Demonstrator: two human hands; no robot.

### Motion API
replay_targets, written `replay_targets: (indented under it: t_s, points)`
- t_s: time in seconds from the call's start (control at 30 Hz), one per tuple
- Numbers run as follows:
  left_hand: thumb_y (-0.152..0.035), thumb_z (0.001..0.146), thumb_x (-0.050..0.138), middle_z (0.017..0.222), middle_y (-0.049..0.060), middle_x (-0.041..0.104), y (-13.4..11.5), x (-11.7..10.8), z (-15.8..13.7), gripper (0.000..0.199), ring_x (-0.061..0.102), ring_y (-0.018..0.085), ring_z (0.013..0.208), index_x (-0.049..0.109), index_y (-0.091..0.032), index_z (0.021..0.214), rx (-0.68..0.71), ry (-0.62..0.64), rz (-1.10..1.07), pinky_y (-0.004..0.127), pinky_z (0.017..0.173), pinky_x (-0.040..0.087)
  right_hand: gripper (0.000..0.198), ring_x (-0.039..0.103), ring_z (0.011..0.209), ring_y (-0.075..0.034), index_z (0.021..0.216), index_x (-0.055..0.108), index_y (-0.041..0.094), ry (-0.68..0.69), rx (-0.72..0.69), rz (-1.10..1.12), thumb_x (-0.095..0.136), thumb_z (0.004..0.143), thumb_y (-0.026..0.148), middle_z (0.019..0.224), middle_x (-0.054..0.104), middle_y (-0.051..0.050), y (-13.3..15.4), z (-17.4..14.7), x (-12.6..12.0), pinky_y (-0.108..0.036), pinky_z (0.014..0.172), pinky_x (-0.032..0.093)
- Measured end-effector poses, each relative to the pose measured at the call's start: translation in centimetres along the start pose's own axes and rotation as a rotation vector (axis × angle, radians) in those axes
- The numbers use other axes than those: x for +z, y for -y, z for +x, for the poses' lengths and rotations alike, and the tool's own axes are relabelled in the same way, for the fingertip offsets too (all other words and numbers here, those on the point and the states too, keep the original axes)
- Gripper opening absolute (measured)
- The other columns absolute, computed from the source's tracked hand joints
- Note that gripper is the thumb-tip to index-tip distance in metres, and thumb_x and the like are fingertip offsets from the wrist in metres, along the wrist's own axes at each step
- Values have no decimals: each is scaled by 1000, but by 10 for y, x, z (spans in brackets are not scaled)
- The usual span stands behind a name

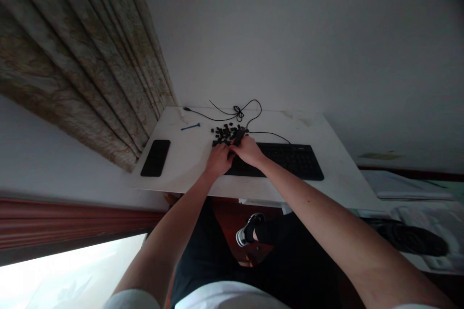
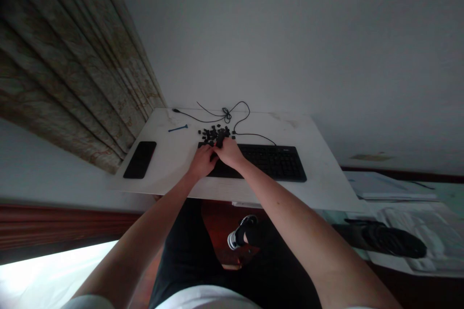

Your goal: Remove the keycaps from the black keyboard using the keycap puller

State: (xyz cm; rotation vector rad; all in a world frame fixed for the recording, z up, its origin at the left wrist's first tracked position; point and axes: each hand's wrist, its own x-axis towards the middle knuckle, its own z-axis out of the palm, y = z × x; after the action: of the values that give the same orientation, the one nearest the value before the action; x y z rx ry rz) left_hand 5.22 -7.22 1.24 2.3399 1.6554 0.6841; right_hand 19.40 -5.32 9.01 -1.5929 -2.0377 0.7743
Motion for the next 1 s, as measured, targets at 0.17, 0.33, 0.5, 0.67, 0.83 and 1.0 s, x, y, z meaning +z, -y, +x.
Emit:
replay_targets:
  t_s: [0.17,0.33,0.5,0.67,0.83,1.0]
  points:
    - [-21,90,65,104,10,65,-3,-2,-1,13,58,27,107,67,-17,102,16,-5,-18,43,95,49,9,72,84,-22,85,73,16,-45,-42,-12,64,87,17,80,74,-7,24,11,-24,-27,78,52]
    - [-22,94,59,103,9,66,-3,-2,-3,10,59,26,106,67,-18,100,15,-15,-6,42,96,48,7,73,82,-23,80,72,13,-21,-48,-72,68,83,17,77,73,-10,42,25,-46,-28,77,54]
    - [-22,93,59,104,9,66,-2,0,-3,10,59,26,107,66,-17,100,17,-34,-33,43,96,48,6,72,69,-20,83,72,13,-38,110,145,69,84,19,70,72,-7,6,21,-24,-28,69,57]
    - [-23,95,57,105,10,68,-2,3,-1,19,62,26,106,59,-16,113,-75,-99,-156,42,95,50,9,72,62,-19,87,70,14,-75,237,380,73,82,21,71,72,-7,-26,20,-1,-29,61,59]
    - [-14,92,54,103,9,69,-2,3,-3,34,66,21,97,49,-17,126,-210,-162,-352,37,89,53,11,71,59,-19,85,69,16,-83,238,488,76,81,23,70,72,-6,-31,18,13,-28,56,59]
    - [-7,85,57,105,8,68,1,0,-2,39,64,21,101,56,-18,122,-148,-129,-334,38,93,53,10,71,61,-20,86,69,16,-97,220,467,74,82,24,72,73,-8,-33,16,22,-31,58,60]
